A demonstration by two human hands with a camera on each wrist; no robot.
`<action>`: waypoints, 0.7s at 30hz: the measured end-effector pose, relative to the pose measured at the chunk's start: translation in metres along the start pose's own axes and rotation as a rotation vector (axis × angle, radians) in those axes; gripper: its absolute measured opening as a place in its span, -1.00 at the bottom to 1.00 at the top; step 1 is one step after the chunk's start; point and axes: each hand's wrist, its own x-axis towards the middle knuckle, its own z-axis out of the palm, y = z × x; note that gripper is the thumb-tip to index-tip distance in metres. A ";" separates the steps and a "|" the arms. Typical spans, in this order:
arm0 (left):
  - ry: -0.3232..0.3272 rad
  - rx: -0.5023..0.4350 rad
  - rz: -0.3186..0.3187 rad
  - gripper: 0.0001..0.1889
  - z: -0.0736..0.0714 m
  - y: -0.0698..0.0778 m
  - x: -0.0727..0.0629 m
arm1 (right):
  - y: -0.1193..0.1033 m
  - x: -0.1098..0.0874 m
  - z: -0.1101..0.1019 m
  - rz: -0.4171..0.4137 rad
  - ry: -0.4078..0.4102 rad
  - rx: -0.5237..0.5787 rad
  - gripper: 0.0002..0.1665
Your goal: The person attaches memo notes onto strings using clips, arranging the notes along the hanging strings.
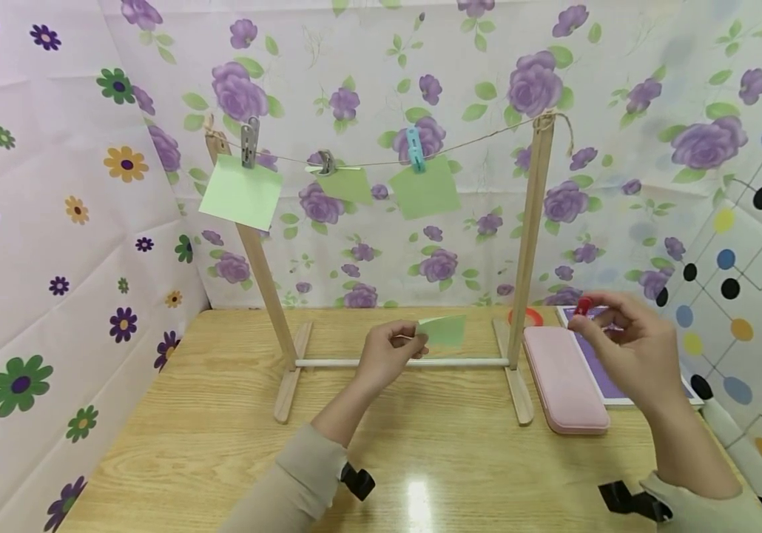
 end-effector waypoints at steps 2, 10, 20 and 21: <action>0.007 -0.014 -0.002 -0.80 0.001 0.006 0.001 | -0.008 0.012 0.002 -0.056 -0.002 0.034 -0.62; 0.058 -0.194 -0.069 -0.75 0.002 0.025 0.011 | -0.040 0.052 0.011 -0.090 -0.065 -0.009 -0.64; 0.090 -0.317 -0.023 -0.83 0.008 0.060 0.017 | -0.077 0.100 0.020 -0.270 -0.017 0.081 -0.82; 0.094 -0.330 -0.021 -0.84 0.009 0.065 0.018 | -0.081 0.104 0.021 -0.284 -0.001 0.063 -0.83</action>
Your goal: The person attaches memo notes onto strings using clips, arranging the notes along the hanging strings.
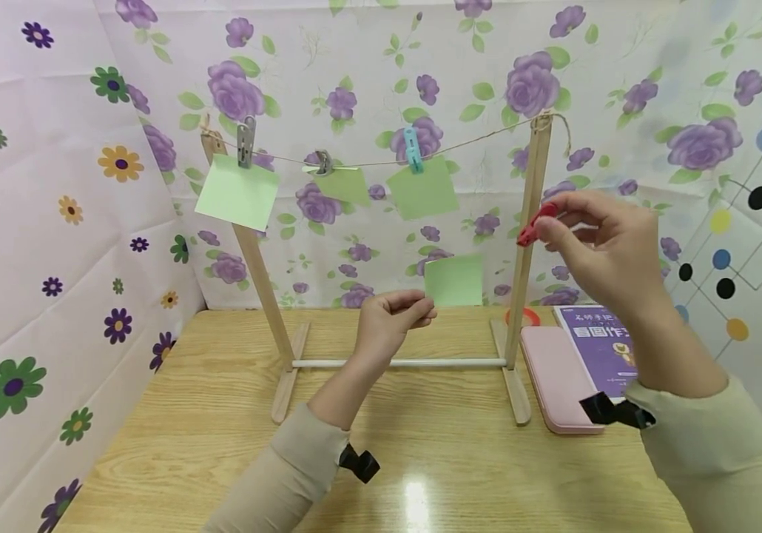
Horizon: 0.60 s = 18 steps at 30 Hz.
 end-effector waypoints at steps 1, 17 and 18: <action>0.001 -0.009 0.003 -0.84 0.003 0.005 0.000 | -0.003 0.006 0.000 -0.016 0.012 -0.033 -0.85; -0.055 -0.155 0.064 -0.90 0.043 0.059 0.013 | -0.027 0.082 0.008 -0.141 0.149 -0.130 -0.88; -0.051 -0.170 0.066 -0.91 0.045 0.061 0.014 | -0.029 0.085 0.008 -0.136 0.160 -0.133 -0.87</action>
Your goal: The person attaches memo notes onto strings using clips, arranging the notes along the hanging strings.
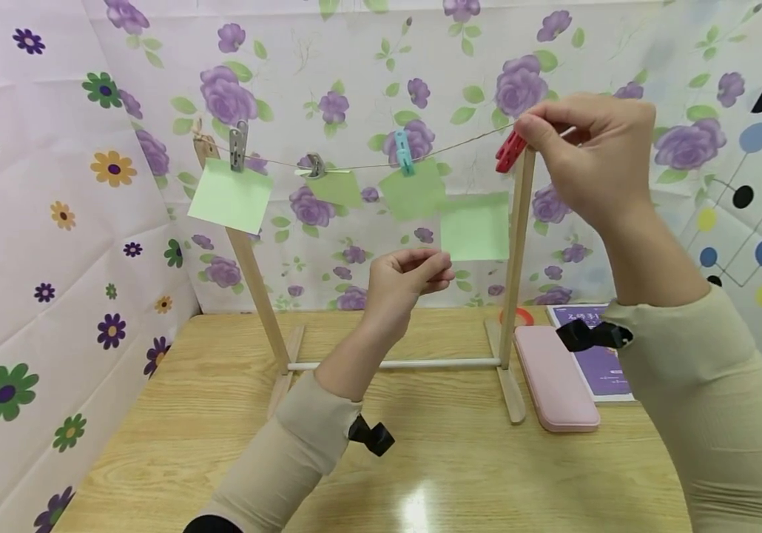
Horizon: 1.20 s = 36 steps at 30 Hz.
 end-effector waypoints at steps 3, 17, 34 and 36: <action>0.014 -0.043 0.015 -0.91 0.005 0.006 0.004 | -0.001 0.008 0.002 0.024 0.025 -0.006 -0.89; -0.006 -0.145 0.025 -0.92 0.023 0.025 0.022 | -0.007 0.039 0.009 0.127 0.008 -0.073 -0.81; -0.006 -0.141 -0.051 -0.89 0.030 0.030 0.031 | 0.012 0.053 0.010 0.175 -0.192 -0.203 -0.74; -0.005 -0.146 -0.049 -0.89 0.031 0.030 0.031 | 0.011 0.053 0.010 0.194 -0.219 -0.223 -0.73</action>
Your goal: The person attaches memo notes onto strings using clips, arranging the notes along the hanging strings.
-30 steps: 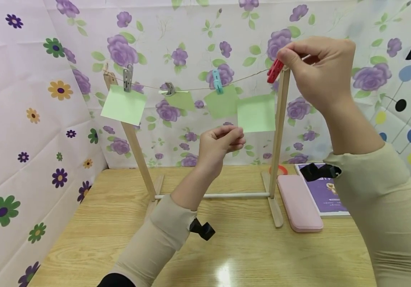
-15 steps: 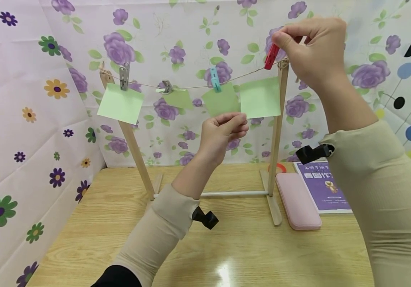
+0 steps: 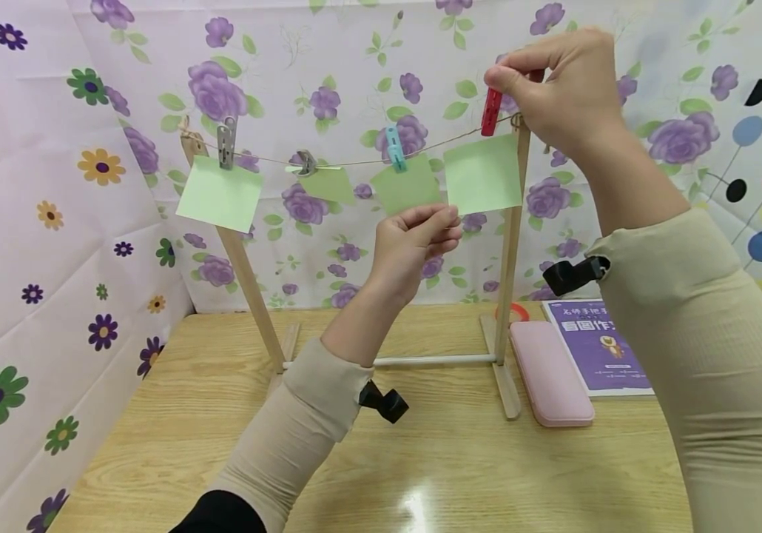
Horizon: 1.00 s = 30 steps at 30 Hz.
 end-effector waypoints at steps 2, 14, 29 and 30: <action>0.003 -0.005 0.003 -0.89 0.001 0.000 0.000 | -0.001 0.000 0.000 0.008 -0.023 -0.016 -0.72; 0.017 -0.010 0.016 -0.91 0.005 0.002 0.001 | 0.001 0.000 -0.001 -0.041 -0.132 -0.100 -0.68; -0.004 0.021 0.013 -0.89 0.006 0.000 0.001 | 0.004 -0.001 -0.002 0.057 -0.296 -0.144 -0.54; -0.003 0.021 0.014 -0.88 0.006 -0.001 0.001 | 0.004 -0.001 -0.002 0.063 -0.296 -0.134 -0.53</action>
